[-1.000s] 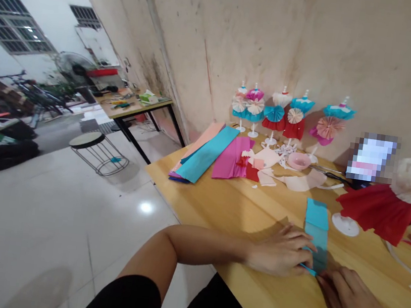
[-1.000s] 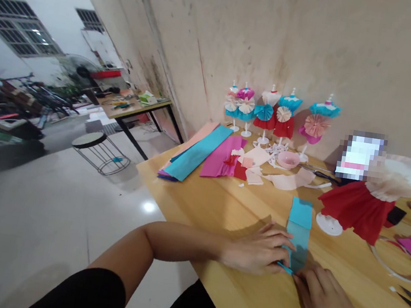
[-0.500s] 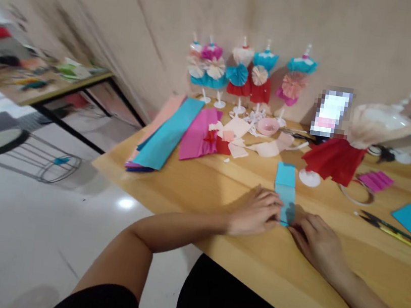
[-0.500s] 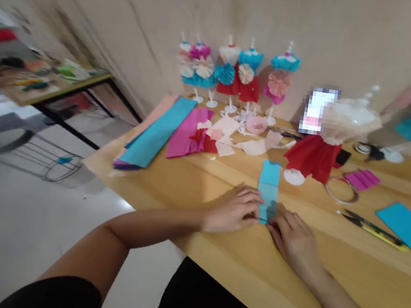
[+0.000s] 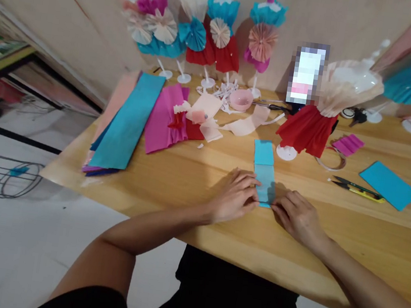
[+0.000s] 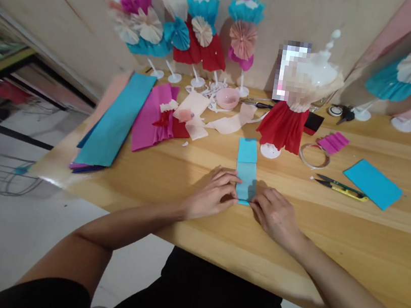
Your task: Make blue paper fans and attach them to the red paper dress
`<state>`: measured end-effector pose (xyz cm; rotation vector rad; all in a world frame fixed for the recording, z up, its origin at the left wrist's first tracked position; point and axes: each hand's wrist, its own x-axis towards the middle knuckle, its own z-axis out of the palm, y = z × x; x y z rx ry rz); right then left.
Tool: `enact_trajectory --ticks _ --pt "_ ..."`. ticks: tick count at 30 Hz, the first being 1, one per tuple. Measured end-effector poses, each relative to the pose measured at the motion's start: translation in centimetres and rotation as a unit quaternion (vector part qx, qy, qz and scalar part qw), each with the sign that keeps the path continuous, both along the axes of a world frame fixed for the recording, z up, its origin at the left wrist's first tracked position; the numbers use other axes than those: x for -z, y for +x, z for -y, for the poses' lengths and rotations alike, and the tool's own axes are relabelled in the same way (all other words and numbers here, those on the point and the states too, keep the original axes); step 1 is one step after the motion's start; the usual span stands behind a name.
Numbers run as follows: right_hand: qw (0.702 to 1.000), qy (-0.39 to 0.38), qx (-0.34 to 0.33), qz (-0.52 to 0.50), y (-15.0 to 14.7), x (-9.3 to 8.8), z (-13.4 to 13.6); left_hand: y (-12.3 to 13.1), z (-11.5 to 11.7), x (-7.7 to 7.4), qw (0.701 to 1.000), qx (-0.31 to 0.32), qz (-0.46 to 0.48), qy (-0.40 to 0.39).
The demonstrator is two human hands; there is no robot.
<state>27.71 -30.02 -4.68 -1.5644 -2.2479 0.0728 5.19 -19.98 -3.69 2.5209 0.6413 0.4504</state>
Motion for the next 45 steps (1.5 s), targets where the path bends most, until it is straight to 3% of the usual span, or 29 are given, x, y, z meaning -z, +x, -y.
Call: enact_trajectory --ticks 7,17,30,45 --pt "0.995 -0.061 0.025 -0.073 -0.5 -0.7 -0.6 0.1 -0.2 -0.5 1.000 -0.002 -0.028 -0.010" --pt "0.995 -0.073 0.039 -0.051 -0.6 -0.3 -1.2 0.2 -0.5 -0.9 0.998 -0.006 -0.062 -0.016" --pt "0.998 -0.055 -0.008 -0.024 -0.1 -0.5 -0.6 -0.1 0.0 -0.6 0.998 0.004 -0.048 0.043" --pt "0.997 -0.023 -0.072 0.017 0.6 0.1 -0.4 -0.1 -0.1 -0.1 0.997 0.026 -0.043 0.052"
